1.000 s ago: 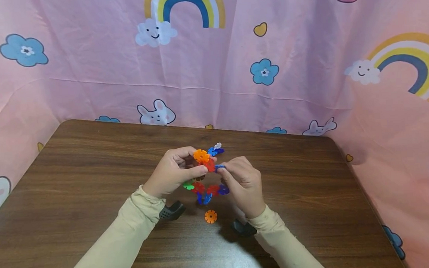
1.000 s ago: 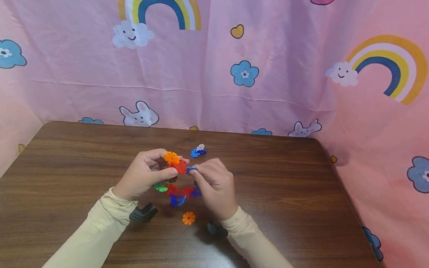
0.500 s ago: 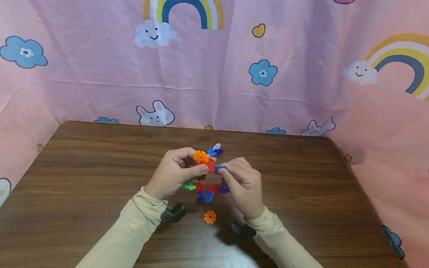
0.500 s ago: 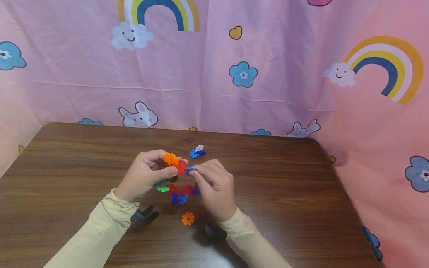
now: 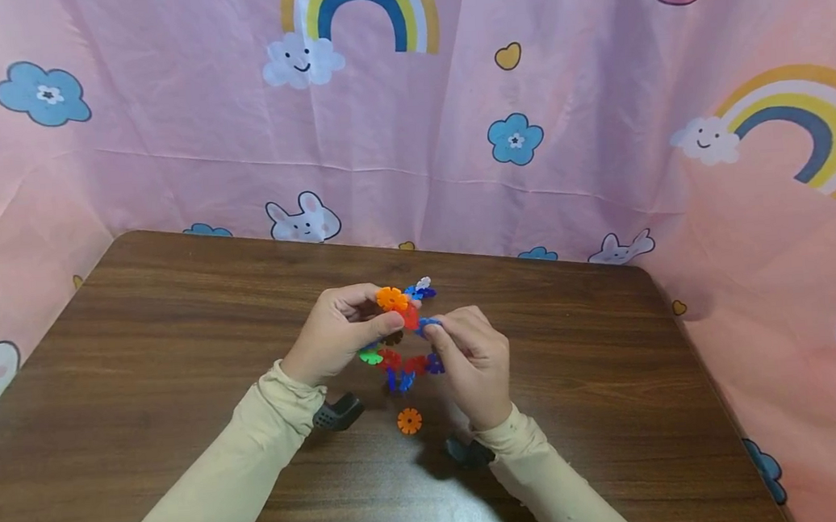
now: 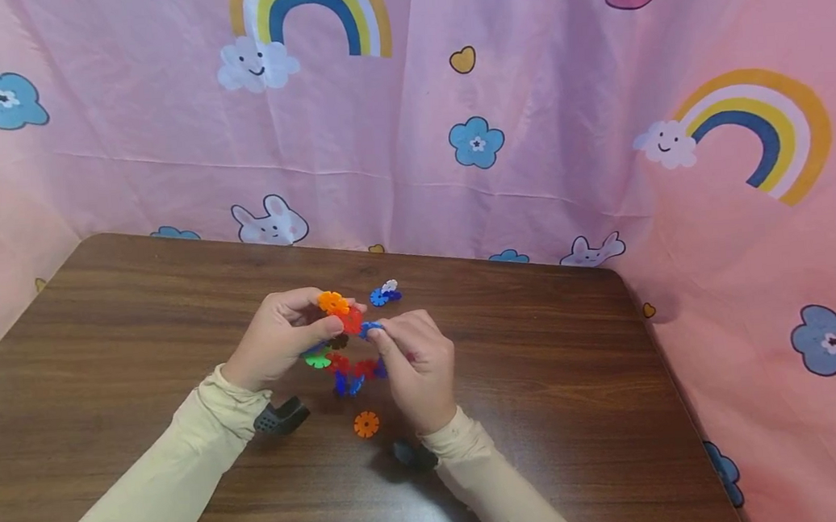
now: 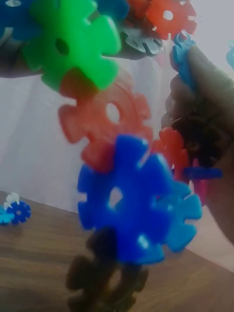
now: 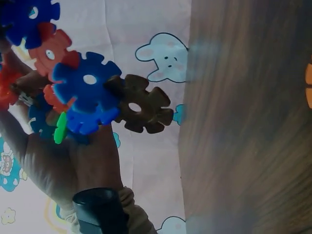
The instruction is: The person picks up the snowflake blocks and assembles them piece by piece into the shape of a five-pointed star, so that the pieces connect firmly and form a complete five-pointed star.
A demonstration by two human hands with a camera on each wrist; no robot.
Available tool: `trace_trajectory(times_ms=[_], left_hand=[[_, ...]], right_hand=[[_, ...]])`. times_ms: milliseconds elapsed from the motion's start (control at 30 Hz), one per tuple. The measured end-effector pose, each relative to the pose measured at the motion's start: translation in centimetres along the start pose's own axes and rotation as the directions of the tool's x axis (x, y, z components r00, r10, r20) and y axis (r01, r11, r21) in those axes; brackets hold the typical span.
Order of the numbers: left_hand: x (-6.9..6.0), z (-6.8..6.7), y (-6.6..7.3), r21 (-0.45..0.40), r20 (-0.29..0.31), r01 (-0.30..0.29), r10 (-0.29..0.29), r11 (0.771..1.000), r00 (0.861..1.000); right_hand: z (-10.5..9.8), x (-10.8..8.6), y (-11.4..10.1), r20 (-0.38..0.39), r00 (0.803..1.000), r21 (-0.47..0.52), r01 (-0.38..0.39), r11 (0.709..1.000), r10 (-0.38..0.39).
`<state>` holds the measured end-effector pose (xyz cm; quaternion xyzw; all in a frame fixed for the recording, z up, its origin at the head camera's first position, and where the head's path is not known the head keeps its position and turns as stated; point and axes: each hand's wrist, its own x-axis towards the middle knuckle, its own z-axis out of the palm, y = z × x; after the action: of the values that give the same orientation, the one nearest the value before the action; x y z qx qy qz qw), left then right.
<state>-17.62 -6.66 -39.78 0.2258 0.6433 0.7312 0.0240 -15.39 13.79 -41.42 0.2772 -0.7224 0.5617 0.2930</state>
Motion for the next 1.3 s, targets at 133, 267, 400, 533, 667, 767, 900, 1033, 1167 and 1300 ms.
trace_trajectory(times_ms=[133,267,400,533,667,767,900,1033,1167,1300], left_hand=[[0.1,-0.2,0.1,0.081,-0.022,-0.084,0.086,0.993,0.996],[0.3,-0.1,0.2,0.151,-0.055,-0.146,0.156,0.978,0.986],[0.3,0.4,0.5,0.178,-0.117,-0.101,0.123,0.979,0.985],[0.3,0.6,0.5,0.188,-0.147,-0.081,0.109,0.979,0.983],[0.2,0.8,0.6,0.187,-0.125,-0.086,0.110,0.979,0.986],[0.1,0.9,0.6,0.170,-0.102,-0.063,0.081,0.983,0.991],[-0.1,0.9,0.8,0.142,-0.106,-0.006,0.022,0.990,0.994],[-0.2,0.9,1.0,0.088,-0.093,0.028,-0.020,0.996,0.995],[-0.2,1.0,1.1,0.044,-0.061,0.027,-0.024,0.999,0.998],[-0.2,1.0,1.3,0.006,-0.037,0.010,-0.010,1.000,0.999]], right_hand=[[0.1,0.4,-0.2,0.003,1.000,-0.033,-0.029,0.999,0.029],[0.1,0.5,0.0,0.000,0.998,-0.046,-0.065,0.997,0.065],[0.0,0.4,-0.1,-0.004,0.995,-0.054,-0.104,0.993,0.104],[0.0,0.3,-0.1,-0.016,0.994,-0.063,-0.113,0.992,0.112],[0.0,0.3,-0.2,-0.024,0.993,-0.062,-0.113,0.992,0.112],[0.0,0.3,-0.4,-0.029,0.993,-0.061,-0.116,0.991,0.114],[-0.1,0.3,-0.5,-0.028,0.994,-0.070,-0.111,0.991,0.109],[-0.3,0.3,-0.6,-0.020,0.998,-0.063,-0.065,0.996,0.064],[-0.5,0.3,-0.7,-0.014,1.000,-0.026,-0.015,1.000,0.015],[-0.5,0.3,-0.8,-0.020,1.000,0.006,0.009,1.000,-0.009]])
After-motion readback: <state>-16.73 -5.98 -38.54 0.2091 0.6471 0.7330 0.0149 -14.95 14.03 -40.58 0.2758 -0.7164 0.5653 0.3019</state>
